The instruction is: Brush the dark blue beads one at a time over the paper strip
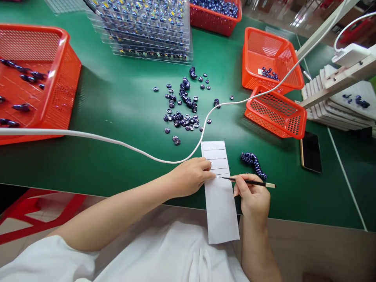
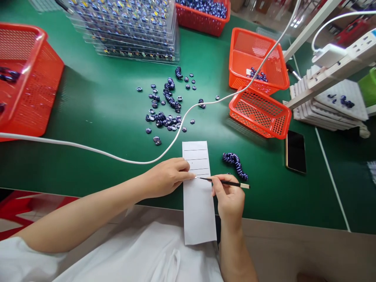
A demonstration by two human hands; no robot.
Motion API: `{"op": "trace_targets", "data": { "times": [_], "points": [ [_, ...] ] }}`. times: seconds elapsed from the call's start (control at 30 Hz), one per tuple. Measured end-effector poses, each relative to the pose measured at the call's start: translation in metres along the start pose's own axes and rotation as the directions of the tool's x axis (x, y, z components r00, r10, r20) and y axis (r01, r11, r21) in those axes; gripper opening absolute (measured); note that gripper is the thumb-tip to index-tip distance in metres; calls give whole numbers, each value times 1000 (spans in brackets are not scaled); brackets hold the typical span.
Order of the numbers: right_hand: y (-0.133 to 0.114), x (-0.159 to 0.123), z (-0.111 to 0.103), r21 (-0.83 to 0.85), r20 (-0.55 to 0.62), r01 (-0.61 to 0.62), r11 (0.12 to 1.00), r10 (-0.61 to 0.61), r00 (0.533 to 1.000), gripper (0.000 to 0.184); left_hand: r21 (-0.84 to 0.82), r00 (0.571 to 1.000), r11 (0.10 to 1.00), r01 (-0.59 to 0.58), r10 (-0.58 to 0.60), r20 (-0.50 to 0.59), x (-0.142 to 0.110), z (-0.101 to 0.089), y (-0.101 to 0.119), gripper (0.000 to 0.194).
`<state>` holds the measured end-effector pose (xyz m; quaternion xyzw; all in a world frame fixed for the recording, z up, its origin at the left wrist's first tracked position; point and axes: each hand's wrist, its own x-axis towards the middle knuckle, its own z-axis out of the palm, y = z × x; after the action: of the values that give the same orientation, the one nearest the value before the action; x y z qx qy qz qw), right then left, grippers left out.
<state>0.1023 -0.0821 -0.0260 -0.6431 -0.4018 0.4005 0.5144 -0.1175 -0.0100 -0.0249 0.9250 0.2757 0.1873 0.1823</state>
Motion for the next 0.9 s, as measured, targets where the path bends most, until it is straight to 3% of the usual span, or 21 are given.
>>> {"op": "trace_targets", "data": {
  "times": [0.13, 0.27, 0.4, 0.53, 0.67, 0.9],
  "points": [
    [2, 1, -1, 171, -34, 28, 985, -22, 999, 19, -88, 995, 995, 53, -60, -83, -3, 5, -3, 23],
    [2, -7, -4, 252, -120, 93, 963, -64, 991, 17, -277, 959, 943, 185, -234, -158, -5, 4, -1, 19],
    [3, -14, -9, 263, -191, 140, 954, -90, 977, 15, -423, 953, 879, 221, -287, -99, 4, -3, 10, 13],
    [5, -14, -11, 276, -247, 187, 943, -118, 962, 13, -452, 954, 858, 245, -295, -43, 25, -6, 25, 7],
    [9, -13, -11, 287, -315, 248, 925, -153, 937, 11, -514, 949, 818, 257, -313, -23, 40, 5, 34, 3],
    [8, -15, -9, 257, -362, 268, 929, -165, 917, 12, -706, 940, 667, 239, -342, -5, 35, 23, 28, 12]
  ]
}}
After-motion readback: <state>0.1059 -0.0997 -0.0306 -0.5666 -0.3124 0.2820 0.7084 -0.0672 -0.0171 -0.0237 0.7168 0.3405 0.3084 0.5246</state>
